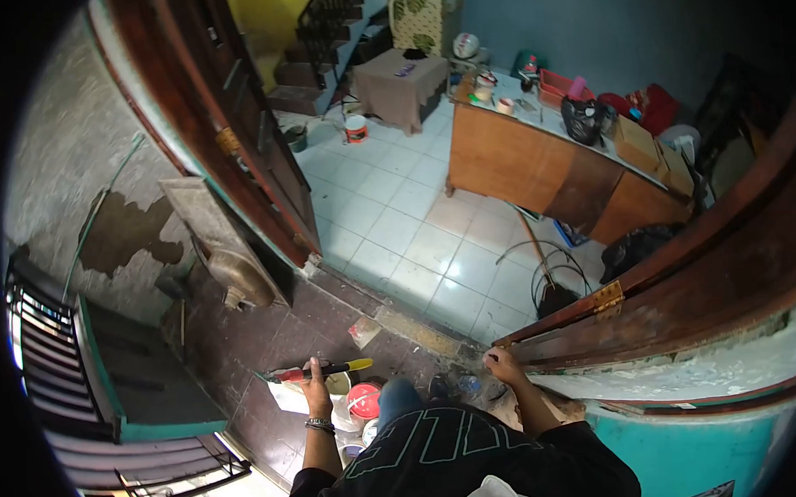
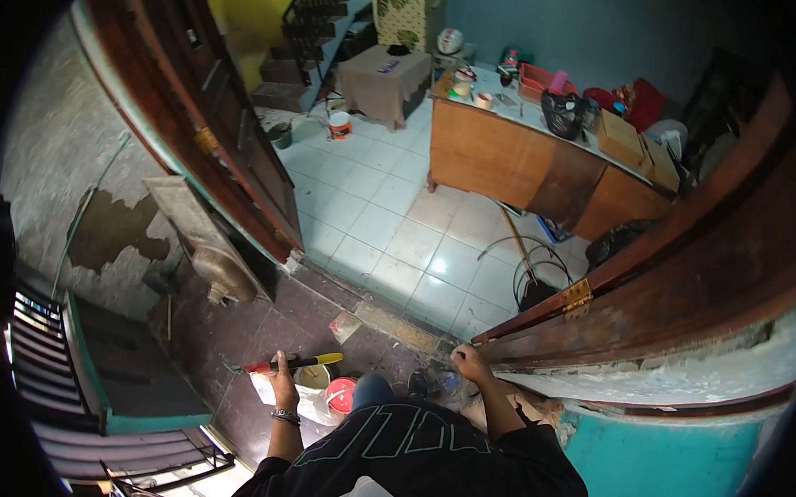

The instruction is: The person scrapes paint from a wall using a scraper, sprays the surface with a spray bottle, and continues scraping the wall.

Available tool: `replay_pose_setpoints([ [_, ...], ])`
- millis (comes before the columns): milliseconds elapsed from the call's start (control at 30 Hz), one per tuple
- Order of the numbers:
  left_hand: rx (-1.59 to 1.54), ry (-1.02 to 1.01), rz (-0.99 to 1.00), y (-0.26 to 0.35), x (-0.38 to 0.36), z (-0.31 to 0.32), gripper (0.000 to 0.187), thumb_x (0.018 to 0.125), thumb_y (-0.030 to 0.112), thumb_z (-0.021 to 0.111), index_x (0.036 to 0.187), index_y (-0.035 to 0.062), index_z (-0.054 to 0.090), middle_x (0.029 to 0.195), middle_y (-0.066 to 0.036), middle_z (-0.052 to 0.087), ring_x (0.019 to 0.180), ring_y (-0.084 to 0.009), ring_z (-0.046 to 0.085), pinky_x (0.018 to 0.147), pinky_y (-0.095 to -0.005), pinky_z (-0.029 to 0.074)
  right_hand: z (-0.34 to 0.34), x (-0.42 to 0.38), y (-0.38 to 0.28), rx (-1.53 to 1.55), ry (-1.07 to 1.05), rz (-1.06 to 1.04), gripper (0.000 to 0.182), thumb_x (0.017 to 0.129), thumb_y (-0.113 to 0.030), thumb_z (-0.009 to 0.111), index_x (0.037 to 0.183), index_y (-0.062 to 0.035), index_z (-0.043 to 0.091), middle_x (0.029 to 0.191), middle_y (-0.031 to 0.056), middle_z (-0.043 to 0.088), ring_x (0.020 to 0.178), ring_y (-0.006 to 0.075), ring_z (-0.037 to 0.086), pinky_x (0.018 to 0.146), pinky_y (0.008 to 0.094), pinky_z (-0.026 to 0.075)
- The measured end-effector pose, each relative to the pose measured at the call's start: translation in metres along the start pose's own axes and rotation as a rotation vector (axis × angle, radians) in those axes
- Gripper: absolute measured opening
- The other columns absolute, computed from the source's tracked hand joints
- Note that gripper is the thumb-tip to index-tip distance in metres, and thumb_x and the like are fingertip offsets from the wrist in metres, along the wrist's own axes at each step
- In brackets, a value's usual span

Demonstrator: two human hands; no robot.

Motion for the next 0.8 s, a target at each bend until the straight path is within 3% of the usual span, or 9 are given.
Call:
replay_pose_setpoints([
  [100, 0.087, 0.122, -0.044, -0.022, 0.024, -0.003, 0.033, 0.096, 0.037, 0.059, 0.083, 0.0063, 0.058, 0.078, 0.002, 0.054, 0.075, -0.01, 0.052, 0.073, -0.0281, 0.044, 0.015, 0.01, 0.021, 0.131, -0.066, 0.083, 0.024, 0.087, -0.026, 0.062, 0.084, -0.002, 0.062, 0.071, 0.0074, 0.058, 0.066, 0.0162, 0.057, 0.062, 0.0335, 0.046],
  [133, 0.105, 0.114, -0.059, -0.031, 0.032, -0.005, 0.032, 0.096, 0.036, 0.06, 0.081, 0.0069, 0.057, 0.077, 0.002, 0.053, 0.074, -0.0098, 0.051, 0.071, -0.028, 0.044, 0.024, 0.017, 0.034, 0.098, -0.205, 0.184, 0.023, 0.088, -0.024, 0.061, 0.083, -0.0019, 0.062, 0.07, 0.0056, 0.059, 0.064, 0.0151, 0.057, 0.06, 0.0325, 0.046],
  [200, 0.16, 0.122, -0.061, -0.047, 0.057, -0.009, 0.032, 0.095, 0.034, 0.061, 0.078, 0.0079, 0.055, 0.075, 0.003, 0.052, 0.071, -0.0095, 0.05, 0.068, -0.0281, 0.044, 0.032, 0.027, 0.038, 0.084, -0.183, 0.18, 0.024, 0.087, -0.025, 0.062, 0.083, -0.0015, 0.062, 0.069, 0.0057, 0.06, 0.062, 0.0149, 0.057, 0.058, 0.0326, 0.046],
  [300, 0.175, 0.151, -0.042, -0.071, 0.099, -0.01, 0.034, 0.094, 0.033, 0.062, 0.075, 0.0054, 0.058, 0.073, 0.0, 0.056, 0.069, -0.0107, 0.052, 0.069, -0.0289, 0.047, 0.029, 0.056, 0.021, 0.08, -0.311, 0.478, 0.028, 0.085, -0.03, 0.065, 0.086, -0.002, 0.066, 0.073, 0.0088, 0.063, 0.066, 0.0176, 0.061, 0.06, 0.0346, 0.049],
  [367, 0.253, 0.19, -0.121, -0.081, 0.136, -0.005, 0.035, 0.093, 0.034, 0.064, 0.078, 0.0022, 0.063, 0.073, -0.003, 0.062, 0.069, -0.0121, 0.056, 0.069, -0.0299, 0.047, 0.027, 0.096, 0.03, -0.012, -0.268, 0.455, 0.029, 0.085, -0.03, 0.065, 0.088, -0.0022, 0.067, 0.075, 0.0105, 0.065, 0.068, 0.0193, 0.063, 0.062, 0.0358, 0.05],
  [467, 0.282, 0.134, -0.084, -0.064, 0.196, 0.023, 0.037, 0.092, 0.035, 0.064, 0.08, -0.0004, 0.065, 0.073, -0.006, 0.065, 0.068, -0.0133, 0.059, 0.068, -0.0305, 0.047, 0.013, 0.164, 0.035, -0.148, -0.259, 0.432, 0.03, 0.084, -0.032, 0.065, 0.093, -0.0035, 0.07, 0.081, 0.0134, 0.068, 0.076, 0.0231, 0.067, 0.067, 0.0391, 0.051],
  [567, 0.263, 0.013, -0.056, -0.041, 0.259, 0.053, 0.037, 0.092, 0.034, 0.064, 0.079, 0.0, 0.065, 0.074, -0.006, 0.065, 0.07, -0.0137, 0.06, 0.069, -0.0305, 0.047, -0.013, 0.242, 0.014, -0.039, -0.114, 0.398, 0.024, 0.086, -0.024, 0.062, 0.095, -0.0026, 0.066, 0.074, 0.0068, 0.064, 0.062, 0.0145, 0.062, 0.06, 0.0296, 0.05],
  [633, 0.288, -0.029, -0.078, -0.035, 0.298, 0.068, 0.036, 0.092, 0.034, 0.064, 0.079, 0.0005, 0.065, 0.075, -0.006, 0.065, 0.071, -0.0133, 0.059, 0.069, -0.0303, 0.047, -0.032, 0.284, -0.001, -0.032, 0.039, 0.291, 0.027, 0.086, -0.024, 0.061, 0.1, -0.0008, 0.064, 0.079, 0.0075, 0.064, 0.063, 0.0148, 0.061, 0.061, 0.0299, 0.05],
  [800, 0.379, -0.043, -0.144, -0.029, 0.368, 0.093, 0.029, 0.092, 0.029, 0.066, 0.082, 0.0016, 0.063, 0.076, -0.004, 0.063, 0.073, -0.0124, 0.058, 0.071, -0.0296, 0.046, -0.046, 0.346, -0.004, -0.054, 0.042, 0.335, 0.027, 0.086, -0.024, 0.062, 0.1, -0.002, 0.065, 0.082, 0.0094, 0.067, 0.07, 0.016, 0.063, 0.064, 0.0304, 0.051],
])
Point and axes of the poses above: each hand's wrist, its own x-axis towards the middle knuckle, its own z-axis out of the palm, y = z × x, the point moved 6 cm from there along x, towards the middle knuckle
